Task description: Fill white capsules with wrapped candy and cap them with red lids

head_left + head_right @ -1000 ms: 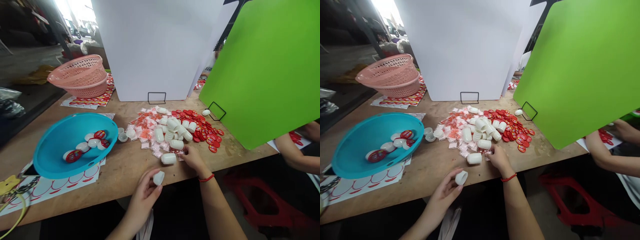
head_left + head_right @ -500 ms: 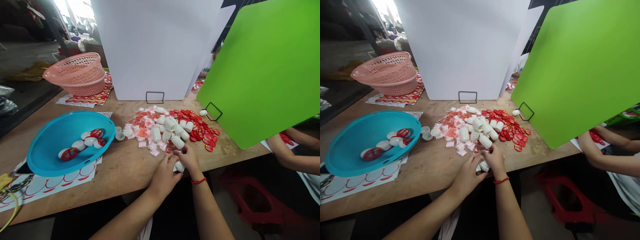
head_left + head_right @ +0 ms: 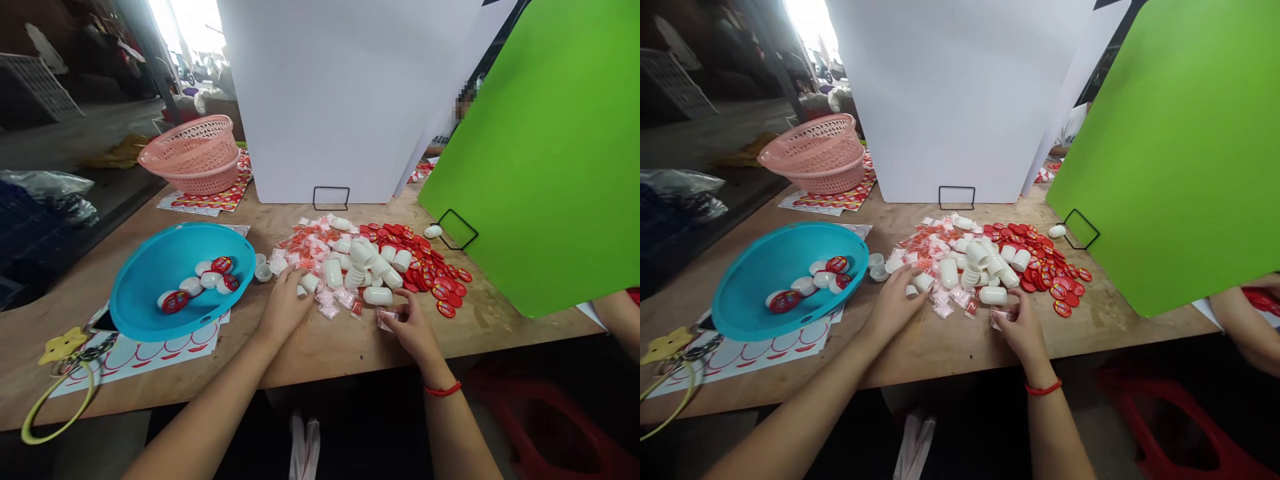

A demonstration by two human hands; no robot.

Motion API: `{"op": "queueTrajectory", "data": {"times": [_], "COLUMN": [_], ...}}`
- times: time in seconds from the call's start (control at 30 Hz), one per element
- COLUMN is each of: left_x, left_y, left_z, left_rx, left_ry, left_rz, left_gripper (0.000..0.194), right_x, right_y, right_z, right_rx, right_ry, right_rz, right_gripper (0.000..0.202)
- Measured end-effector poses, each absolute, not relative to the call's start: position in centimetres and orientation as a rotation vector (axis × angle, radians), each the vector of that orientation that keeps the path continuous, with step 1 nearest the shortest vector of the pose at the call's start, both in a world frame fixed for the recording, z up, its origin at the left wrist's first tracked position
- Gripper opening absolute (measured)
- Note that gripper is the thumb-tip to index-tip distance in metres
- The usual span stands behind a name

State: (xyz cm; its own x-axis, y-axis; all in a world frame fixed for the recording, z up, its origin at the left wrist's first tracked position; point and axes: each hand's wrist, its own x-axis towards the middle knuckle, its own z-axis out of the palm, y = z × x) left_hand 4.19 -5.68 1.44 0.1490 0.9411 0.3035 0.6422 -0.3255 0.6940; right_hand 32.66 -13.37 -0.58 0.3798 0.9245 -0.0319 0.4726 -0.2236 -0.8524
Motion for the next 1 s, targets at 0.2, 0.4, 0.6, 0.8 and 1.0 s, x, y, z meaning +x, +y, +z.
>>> {"op": "queueTrajectory", "data": {"times": [0.2, 0.4, 0.6, 0.8, 1.0], "left_x": [2.3, 2.0, 2.3, 3.8, 4.5], "left_y": [-9.1, -10.8, -13.5, -14.9, -15.3], "left_z": [-0.6, -0.4, 0.3, 0.8, 1.9], "left_rx": [1.967, 1.856, 1.569, 1.121, 0.603], "left_ry": [1.516, 1.562, 1.399, 0.977, 0.622], "left_rz": [1.020, 1.008, 1.118, 0.981, 0.982], "left_gripper": [0.050, 0.055, 0.051, 0.044, 0.059], "right_x": [33.8, 33.0, 30.4, 24.0, 19.0], "right_y": [-14.7, -15.1, -14.1, -13.9, -13.5], "right_z": [0.3, 1.5, 2.5, 3.2, 2.2], "right_rx": [-1.914, -1.758, -1.574, -1.237, -1.333], "right_ry": [-1.213, -1.160, -1.032, -1.119, -1.511], "right_rz": [0.814, 1.003, 0.999, 1.197, 0.945], "right_gripper": [0.057, 0.060, 0.057, 0.039, 0.027]}}
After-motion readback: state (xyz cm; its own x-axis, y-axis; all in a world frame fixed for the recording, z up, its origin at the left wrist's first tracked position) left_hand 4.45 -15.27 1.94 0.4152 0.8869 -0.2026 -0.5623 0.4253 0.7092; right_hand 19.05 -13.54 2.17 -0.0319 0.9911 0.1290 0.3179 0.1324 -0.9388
